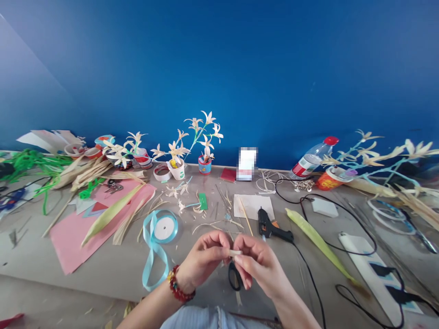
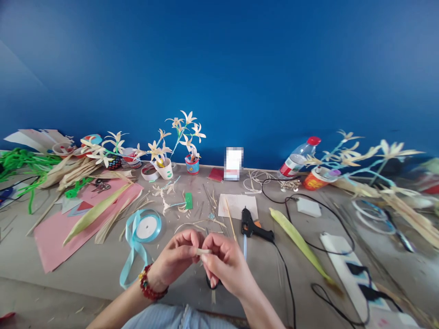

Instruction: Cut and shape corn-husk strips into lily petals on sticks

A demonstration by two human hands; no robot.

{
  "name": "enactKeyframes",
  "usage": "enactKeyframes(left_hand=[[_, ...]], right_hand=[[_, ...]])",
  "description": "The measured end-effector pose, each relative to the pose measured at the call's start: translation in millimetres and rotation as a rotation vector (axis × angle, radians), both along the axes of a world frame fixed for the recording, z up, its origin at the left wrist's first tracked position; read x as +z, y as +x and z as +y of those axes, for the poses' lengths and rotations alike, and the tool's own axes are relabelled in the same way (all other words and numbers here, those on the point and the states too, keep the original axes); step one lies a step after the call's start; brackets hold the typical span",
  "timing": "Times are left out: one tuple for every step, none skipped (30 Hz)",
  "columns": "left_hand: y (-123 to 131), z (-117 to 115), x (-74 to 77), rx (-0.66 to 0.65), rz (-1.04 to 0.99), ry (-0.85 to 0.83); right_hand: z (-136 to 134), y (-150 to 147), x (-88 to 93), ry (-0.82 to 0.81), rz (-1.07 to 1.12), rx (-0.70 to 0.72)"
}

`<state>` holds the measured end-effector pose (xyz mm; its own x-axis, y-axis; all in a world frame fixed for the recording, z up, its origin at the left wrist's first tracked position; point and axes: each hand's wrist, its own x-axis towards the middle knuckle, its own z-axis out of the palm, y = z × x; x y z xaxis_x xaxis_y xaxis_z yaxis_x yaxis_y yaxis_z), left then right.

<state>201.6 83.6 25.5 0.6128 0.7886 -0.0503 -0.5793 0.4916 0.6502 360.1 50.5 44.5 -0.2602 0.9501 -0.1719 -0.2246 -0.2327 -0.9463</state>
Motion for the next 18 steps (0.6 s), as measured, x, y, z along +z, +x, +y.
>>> enactKeyframes(left_hand=[[0.0, 0.0, 0.5, 0.006, -0.036, -0.015], [-0.1, 0.3, 1.0, 0.019, -0.072, -0.026], [-0.3, 0.7, 1.6, 0.037, -0.102, -0.030], [-0.6, 1.3, 2.3, 0.054, -0.120, -0.027], [-0.9, 1.9, 2.8, 0.060, -0.123, -0.017], [-1.2, 2.6, 3.3, 0.057, -0.114, -0.006], [-1.4, 3.2, 3.6, 0.046, -0.099, 0.001], [-1.5, 3.7, 3.7, 0.032, -0.082, 0.007], [-1.6, 4.1, 3.7, 0.020, -0.065, 0.012], [-1.8, 4.3, 3.7, 0.014, -0.052, 0.018], [-2.1, 4.5, 3.8, 0.016, -0.043, 0.026], [-2.7, 4.7, 4.1, 0.023, -0.033, 0.038], [-3.8, 4.9, 4.6, 0.026, -0.019, 0.054], [-5.1, 5.2, 5.4, 0.024, -0.005, 0.073], [-6.8, 5.4, 6.4, 0.016, 0.013, 0.095], [-8.6, 5.6, 7.4, 0.006, 0.041, 0.118], [-10.2, 5.6, 8.4, -0.006, 0.079, 0.140], [-11.4, 5.5, 9.3, -0.017, 0.122, 0.157]], right_hand=[[-0.1, 2.5, -2.1, -0.019, 0.049, -0.011], [-0.3, 5.7, -3.5, -0.040, 0.107, -0.036], [-0.6, 9.3, -3.8, -0.059, 0.159, -0.073], [-1.0, 12.7, -2.9, -0.069, 0.189, -0.115], [-1.5, 15.3, -1.0, -0.068, 0.192, -0.147], [-1.9, 16.9, 1.6, -0.053, 0.169, -0.158], [-2.2, 17.1, 4.7, -0.034, 0.126, -0.145], [-2.2, 16.1, 7.7, -0.014, 0.071, -0.110], [-2.0, 14.0, 10.2, 0.005, 0.017, -0.068], [-1.4, 11.2, 12.1, 0.019, -0.027, -0.034], [-0.7, 8.3, 13.2, 0.028, -0.059, -0.013], [0.2, 5.5, 13.6, 0.032, -0.076, -0.003], [1.1, 3.3, 13.5, 0.033, -0.084, 0.001], [1.7, 1.7, 13.1, 0.036, -0.089, 0.002], [2.2, 0.7, 12.7, 0.040, -0.100, 0.003], [2.3, 0.3, 12.3, 0.048, -0.122, 0.003], [2.2, 0.3, 12.1, 0.060, -0.150, 0.001], [2.0, 0.4, 12.0, 0.072, -0.175, -0.004]])
